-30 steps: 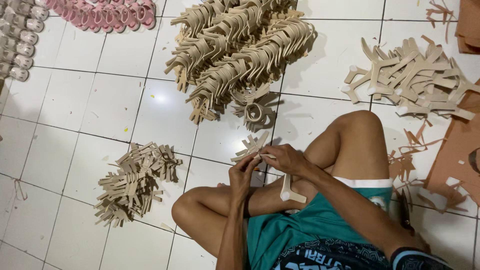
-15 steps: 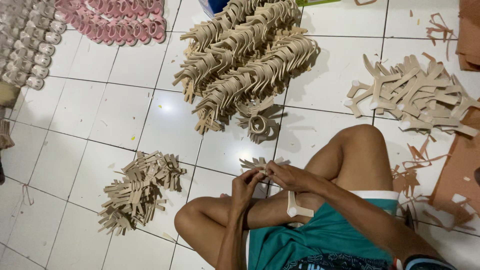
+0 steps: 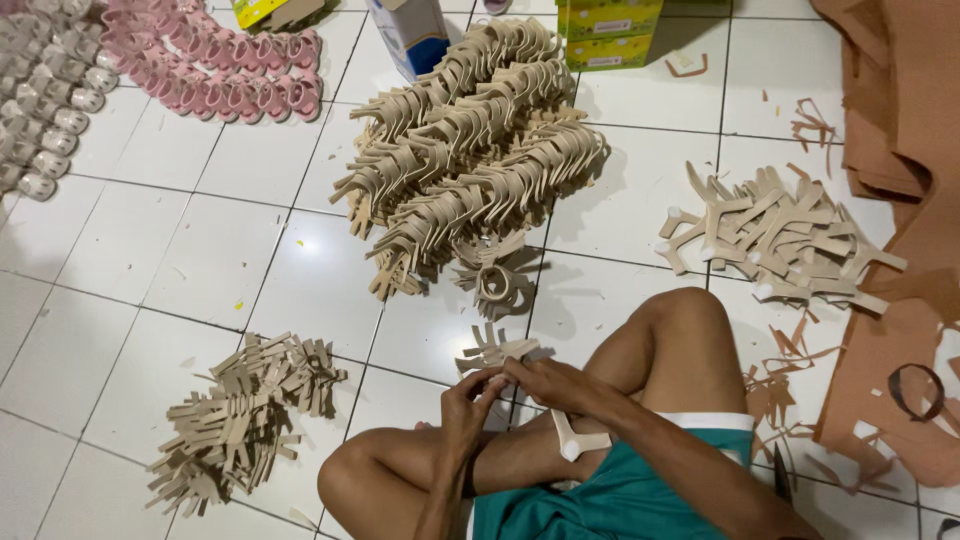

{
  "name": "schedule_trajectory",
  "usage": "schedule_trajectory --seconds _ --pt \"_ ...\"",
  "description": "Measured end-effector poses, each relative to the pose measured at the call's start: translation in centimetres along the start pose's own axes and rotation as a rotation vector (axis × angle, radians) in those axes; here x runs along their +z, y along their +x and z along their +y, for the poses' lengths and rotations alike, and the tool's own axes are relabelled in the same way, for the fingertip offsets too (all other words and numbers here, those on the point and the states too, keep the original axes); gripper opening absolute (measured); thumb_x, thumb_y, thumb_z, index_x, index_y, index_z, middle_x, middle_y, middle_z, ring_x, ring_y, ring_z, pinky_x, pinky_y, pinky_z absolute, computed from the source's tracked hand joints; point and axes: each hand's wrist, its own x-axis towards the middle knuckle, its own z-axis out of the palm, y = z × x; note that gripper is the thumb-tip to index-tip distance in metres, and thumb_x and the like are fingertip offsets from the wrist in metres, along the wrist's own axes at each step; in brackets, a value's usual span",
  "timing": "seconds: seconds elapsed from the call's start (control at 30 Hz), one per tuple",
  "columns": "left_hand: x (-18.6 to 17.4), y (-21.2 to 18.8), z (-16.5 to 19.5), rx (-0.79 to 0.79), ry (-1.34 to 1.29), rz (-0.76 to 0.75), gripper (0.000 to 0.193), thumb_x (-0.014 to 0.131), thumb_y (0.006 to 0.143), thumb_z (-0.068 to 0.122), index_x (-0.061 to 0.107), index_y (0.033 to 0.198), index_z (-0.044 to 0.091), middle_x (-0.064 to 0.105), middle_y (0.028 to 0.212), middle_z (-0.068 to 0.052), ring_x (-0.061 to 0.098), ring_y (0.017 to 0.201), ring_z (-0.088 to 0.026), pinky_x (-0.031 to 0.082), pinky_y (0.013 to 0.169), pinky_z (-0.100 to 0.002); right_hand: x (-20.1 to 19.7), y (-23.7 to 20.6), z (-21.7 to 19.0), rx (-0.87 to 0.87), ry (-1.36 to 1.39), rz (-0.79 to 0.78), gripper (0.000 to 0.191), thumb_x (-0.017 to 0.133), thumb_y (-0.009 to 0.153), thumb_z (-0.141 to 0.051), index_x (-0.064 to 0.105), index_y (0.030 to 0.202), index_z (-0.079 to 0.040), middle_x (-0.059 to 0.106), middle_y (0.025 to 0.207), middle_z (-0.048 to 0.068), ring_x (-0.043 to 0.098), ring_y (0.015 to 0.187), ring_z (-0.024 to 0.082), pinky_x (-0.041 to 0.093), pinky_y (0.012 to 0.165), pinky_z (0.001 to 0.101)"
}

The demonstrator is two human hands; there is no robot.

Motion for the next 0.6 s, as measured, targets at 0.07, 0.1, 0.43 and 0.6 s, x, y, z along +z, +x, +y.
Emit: schedule_trajectory --seconds 0.07,0.1,0.43,0.6 --pt "0.0 0.0 0.2 0.021 -0.027 0.037 0.03 0.071 0.093 0.019 0.077 0.116 0.001 0.081 0.101 -0.009 0.074 0.09 -0.016 0.059 0.079 -0.028 0.0 0.4 -0.8 0.003 0.043 0.11 0.031 0.061 0.099 -0.013 0.049 0.127 -0.006 0.07 0.083 0.02 0.07 0.072 0.038 0.054 0.058 0.0474" --pt "0.0 0.1 0.1 0.043 -0.034 0.05 0.031 0.068 0.095 0.021 0.077 0.118 0.002 0.08 0.103 -0.009 0.072 0.091 -0.016 0.057 0.08 -0.029 0.2 0.5 -1.4 0.025 0.096 0.151 0.038 0.064 0.096 -0.013 0.049 0.129 -0.005 0.07 0.088 0.021 0.07 0.074 0.038 0.056 0.06 0.0469" --pt "-1.0 1.4 -6.7 -0.048 -0.321 0.126 0.027 0.068 0.098 0.019 0.062 0.118 0.002 0.075 0.094 -0.012 0.068 0.09 -0.016 0.05 0.083 -0.03 1.5 1.6 -3.4 -0.089 -0.09 0.442 0.03 0.075 0.091 -0.024 0.07 0.113 -0.003 0.074 0.108 0.014 0.073 0.093 0.032 0.06 0.075 0.0404" --pt "-1.0 1.5 -5.5 0.065 -0.436 0.219 0.035 0.066 0.097 0.013 0.053 0.128 0.005 0.072 0.102 -0.013 0.066 0.096 -0.017 0.052 0.088 -0.031 0.8 0.8 -1.7 0.116 0.084 0.492 0.023 0.068 0.103 -0.025 0.07 0.111 -0.004 0.075 0.102 0.014 0.074 0.086 0.029 0.06 0.073 0.0374"
